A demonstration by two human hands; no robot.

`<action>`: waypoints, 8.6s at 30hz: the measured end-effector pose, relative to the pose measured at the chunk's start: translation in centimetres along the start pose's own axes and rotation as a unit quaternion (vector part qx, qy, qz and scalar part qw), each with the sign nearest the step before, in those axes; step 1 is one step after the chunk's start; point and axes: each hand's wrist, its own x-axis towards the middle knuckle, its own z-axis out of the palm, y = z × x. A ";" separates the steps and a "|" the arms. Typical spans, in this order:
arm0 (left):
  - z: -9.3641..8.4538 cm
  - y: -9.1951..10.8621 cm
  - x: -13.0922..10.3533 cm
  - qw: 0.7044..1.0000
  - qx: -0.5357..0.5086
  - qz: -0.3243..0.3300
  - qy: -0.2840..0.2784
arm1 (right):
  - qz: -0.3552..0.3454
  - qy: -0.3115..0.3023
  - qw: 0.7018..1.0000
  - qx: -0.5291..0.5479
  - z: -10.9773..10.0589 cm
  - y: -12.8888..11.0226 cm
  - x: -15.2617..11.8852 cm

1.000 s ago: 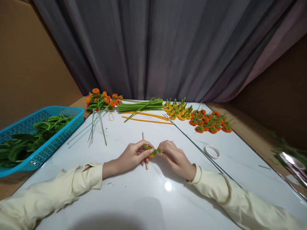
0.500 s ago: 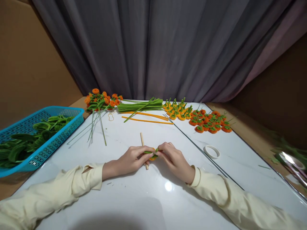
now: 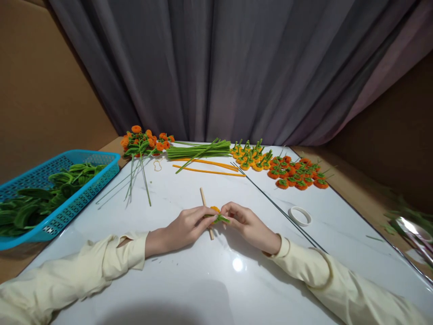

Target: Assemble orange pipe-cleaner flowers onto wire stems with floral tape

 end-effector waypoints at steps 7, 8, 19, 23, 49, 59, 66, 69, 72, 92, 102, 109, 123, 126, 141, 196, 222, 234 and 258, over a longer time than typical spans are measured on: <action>0.3 0.7 0.3 0.976 -0.168 -0.137 -0.001 | 0.012 -0.021 0.997 -0.068 -0.5 -1.5 0.0; 0.4 0.7 0.3 0.967 -0.203 -0.155 -0.006 | 0.013 -0.020 0.997 -0.078 -0.6 -1.7 0.0; 0.0 0.6 1.2 0.804 -0.500 -0.300 -0.116 | -0.160 0.034 0.944 -0.286 -0.3 -2.9 -0.7; -0.2 0.4 1.3 0.754 -0.553 -0.327 -0.139 | -0.289 0.046 0.878 -0.379 -0.3 -2.6 -0.9; 0.2 0.8 0.0 0.939 -0.297 -0.172 -0.011 | -0.122 0.005 0.969 -0.213 -1.3 -1.7 -0.3; 0.1 1.0 -0.6 0.983 -0.156 -0.089 -0.023 | -0.011 -0.050 0.990 -0.129 -0.8 -2.1 -0.4; 0.1 0.9 -0.2 0.974 -0.195 -0.098 -0.055 | -0.020 -0.054 0.982 -0.177 -0.8 -2.3 -0.3; 0.1 1.0 -0.1 0.965 -0.224 -0.114 -0.076 | -0.063 -0.044 0.965 -0.249 -0.6 -2.4 -0.6; 0.1 1.0 -0.1 0.957 -0.235 -0.134 -0.100 | -0.096 -0.042 0.943 -0.317 -0.3 -2.5 -0.8; 0.7 0.9 0.3 0.925 -0.323 -0.180 -0.081 | 0.069 -0.051 0.984 -0.156 -1.5 -3.6 -0.2; 0.6 0.9 0.5 0.883 -0.405 -0.231 -0.058 | 0.047 -0.019 0.989 -0.139 -1.1 -3.2 -0.1; 0.8 0.9 0.5 0.869 -0.429 -0.239 -0.060 | 0.019 -0.010 0.989 -0.149 -1.0 -3.1 -0.2; -0.2 -1.2 1.8 0.729 -0.590 -0.312 -0.153 | 0.018 0.030 0.996 -0.084 -0.8 -2.3 -0.1; -0.2 -1.4 1.7 0.751 -0.561 -0.308 -0.165 | 0.006 0.020 0.997 -0.077 -0.5 -2.3 -0.3; -0.8 -1.1 2.0 0.765 -0.533 -0.311 -0.183 | -0.155 0.070 0.958 -0.233 0.1 -0.4 -0.9; -0.2 -1.3 2.2 0.843 -0.412 -0.312 0.149 | -0.142 -0.053 0.840 -0.521 1.0 -0.1 -1.2; -0.1 -1.6 2.2 0.857 -0.401 -0.307 0.103 | -0.075 0.008 0.879 -0.471 0.2 0.0 -1.1; -0.4 -1.5 2.2 0.855 -0.406 -0.313 0.079 | 0.026 0.007 0.870 -0.492 -0.8 -1.2 -0.4; -0.5 -1.3 2.1 0.807 -0.498 -0.297 0.112 | 0.138 -0.018 0.902 -0.408 -2.1 -2.0 0.3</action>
